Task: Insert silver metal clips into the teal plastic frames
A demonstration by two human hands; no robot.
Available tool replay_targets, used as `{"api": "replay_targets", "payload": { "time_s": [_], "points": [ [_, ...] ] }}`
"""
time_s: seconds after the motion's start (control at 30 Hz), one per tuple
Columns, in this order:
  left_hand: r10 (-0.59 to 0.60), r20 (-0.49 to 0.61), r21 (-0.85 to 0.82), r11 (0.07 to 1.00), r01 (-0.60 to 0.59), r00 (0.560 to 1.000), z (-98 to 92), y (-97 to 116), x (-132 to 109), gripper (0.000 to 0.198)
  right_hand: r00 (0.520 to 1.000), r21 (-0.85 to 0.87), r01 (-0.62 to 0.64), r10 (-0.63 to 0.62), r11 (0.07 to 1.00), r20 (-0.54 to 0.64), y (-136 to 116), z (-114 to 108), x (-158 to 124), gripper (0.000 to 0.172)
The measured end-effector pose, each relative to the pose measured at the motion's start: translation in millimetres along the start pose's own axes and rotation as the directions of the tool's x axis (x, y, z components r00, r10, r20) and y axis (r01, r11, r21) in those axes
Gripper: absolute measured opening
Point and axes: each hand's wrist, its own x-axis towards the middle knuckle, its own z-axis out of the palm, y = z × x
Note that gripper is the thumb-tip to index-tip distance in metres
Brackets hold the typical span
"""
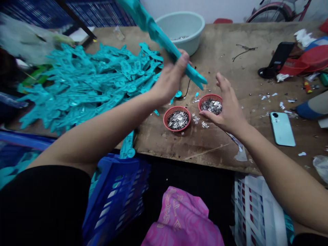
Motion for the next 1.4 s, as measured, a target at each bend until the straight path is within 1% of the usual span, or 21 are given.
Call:
{"api": "replay_targets", "payload": {
  "time_s": [0.03, 0.1, 0.13, 0.2, 0.23, 0.3, 0.37, 0.43, 0.5, 0.57, 0.67, 0.7, 0.73, 0.77, 0.83, 0.9, 0.97, 1.03, 1.2, 1.3, 1.4],
  "points": [
    [0.005, -0.006, -0.076, 0.997, -0.006, 1.000, 17.0, 4.0, -24.6, 0.039, 0.999, 0.017, 0.024, -0.023, 1.000, -0.033, -10.6, -1.2, -1.4, 0.105],
    [-0.056, -0.038, -0.203, 0.978, 0.047, 0.998, 43.1, 7.1, -75.1, 0.057, 0.999, 0.061, 0.034, -0.032, 0.998, -0.042, -31.2, -7.8, -1.6, 0.084],
    [-0.088, -0.048, -0.260, 0.963, 0.073, 0.995, 50.6, 7.3, -99.6, 0.061, 1.000, 0.089, 0.012, -0.012, 0.996, 0.004, -39.7, -13.1, 0.0, 0.069],
    [-0.131, 0.058, -0.303, 0.942, 0.143, 0.990, 53.1, 8.1, -145.7, 0.056, 0.974, 0.141, -0.080, 0.047, 0.987, 0.220, -49.7, -26.3, 6.6, 0.051],
    [-0.145, 0.136, -0.278, 0.944, 0.178, 0.980, 48.6, 9.4, -167.1, 0.053, 0.929, 0.157, -0.130, 0.065, 0.979, 0.365, -50.3, -33.0, 11.0, 0.051],
    [-0.106, 0.375, -0.114, 0.980, 0.160, 0.921, 31.8, 14.8, -206.2, 0.056, 0.771, 0.174, -0.208, 0.052, 0.963, 0.635, -42.8, -43.2, 19.7, 0.062],
    [0.068, 0.638, 0.034, 0.993, -0.116, 0.767, 11.8, 22.4, -237.9, 0.058, 0.573, 0.166, -0.289, 0.032, 0.943, 0.819, -26.5, -46.3, 25.2, 0.071],
    [0.227, 0.740, 0.127, 0.877, -0.463, 0.633, -3.3, 28.2, -259.2, 0.038, 0.402, 0.116, -0.348, 0.037, 0.930, 0.915, -7.0, -41.5, 26.1, 0.075],
    [0.308, 0.777, 0.192, 0.715, -0.672, 0.549, -9.3, 27.7, -268.5, 0.026, 0.286, 0.047, -0.351, 0.059, 0.935, 0.957, 11.3, -30.6, 23.6, 0.077],
    [0.297, 0.796, 0.261, 0.617, -0.742, 0.527, -6.8, 18.7, -267.4, 0.032, 0.207, -0.023, -0.301, 0.089, 0.953, 0.974, 26.2, -17.0, 19.4, 0.082],
    [0.150, 0.801, 0.423, 0.543, -0.725, 0.580, 4.2, -5.4, -255.0, 0.057, 0.105, -0.165, -0.161, 0.183, 0.973, 0.978, 42.1, -0.8, 11.6, 0.076],
    [0.083, 0.800, 0.470, 0.530, -0.706, 0.595, 7.7, -13.8, -250.2, 0.062, 0.097, -0.210, -0.113, 0.221, 0.971, 0.970, 45.6, 1.6, 9.0, 0.071],
    [0.012, 0.804, 0.500, 0.527, -0.687, 0.594, 10.5, -21.3, -245.9, 0.065, 0.118, -0.242, -0.075, 0.249, 0.967, 0.961, 48.0, 2.1, 6.8, 0.064],
    [-0.054, 0.814, 0.514, 0.531, -0.673, 0.579, 12.4, -27.6, -242.2, 0.066, 0.179, -0.265, -0.048, 0.269, 0.963, 0.946, 49.2, 1.2, 5.4, 0.056],
    [-0.134, 0.836, 0.510, 0.549, -0.662, 0.532, 13.3, -36.2, -236.4, 0.067, 0.409, -0.318, -0.013, 0.295, 0.948, 0.864, 48.5, -2.2, 7.2, 0.039],
    [-0.139, 0.853, 0.486, 0.562, -0.669, 0.503, 11.3, -40.6, -231.7, 0.068, 0.662, -0.426, 0.004, 0.317, 0.905, 0.679, 46.0, -1.6, 16.8, 0.042],
    [-0.118, 0.857, 0.472, 0.569, -0.673, 0.501, 8.2, -43.6, -227.0, 0.068, 0.776, -0.530, 0.029, 0.316, 0.848, 0.547, 46.5, 9.0, 32.7, 0.055],
    [-0.118, 0.856, 0.470, 0.582, -0.664, 0.503, 5.7, -46.6, -222.9, 0.068, 0.784, -0.569, 0.069, 0.308, 0.820, 0.538, 53.8, 29.0, 49.5, 0.057],
    [-0.158, 0.834, 0.493, 0.642, -0.587, 0.528, 3.3, -49.3, -223.2, 0.073, 0.723, -0.549, 0.092, 0.323, 0.831, 0.611, 89.6, 74.5, 63.5, 0.039],
    [-0.165, 0.864, 0.445, 0.692, -0.568, 0.476, 1.8, -41.4, -230.2, 0.077, 0.736, -0.546, 0.089, 0.314, 0.833, 0.600, 102.3, 73.2, 57.7, 0.044],
    [-0.140, 0.914, 0.357, 0.725, -0.589, 0.382, 0.8, -30.2, -237.5, 0.075, 0.760, -0.518, 0.069, 0.291, 0.853, 0.581, 102.0, 57.0, 57.2, 0.053]
  ]
}}
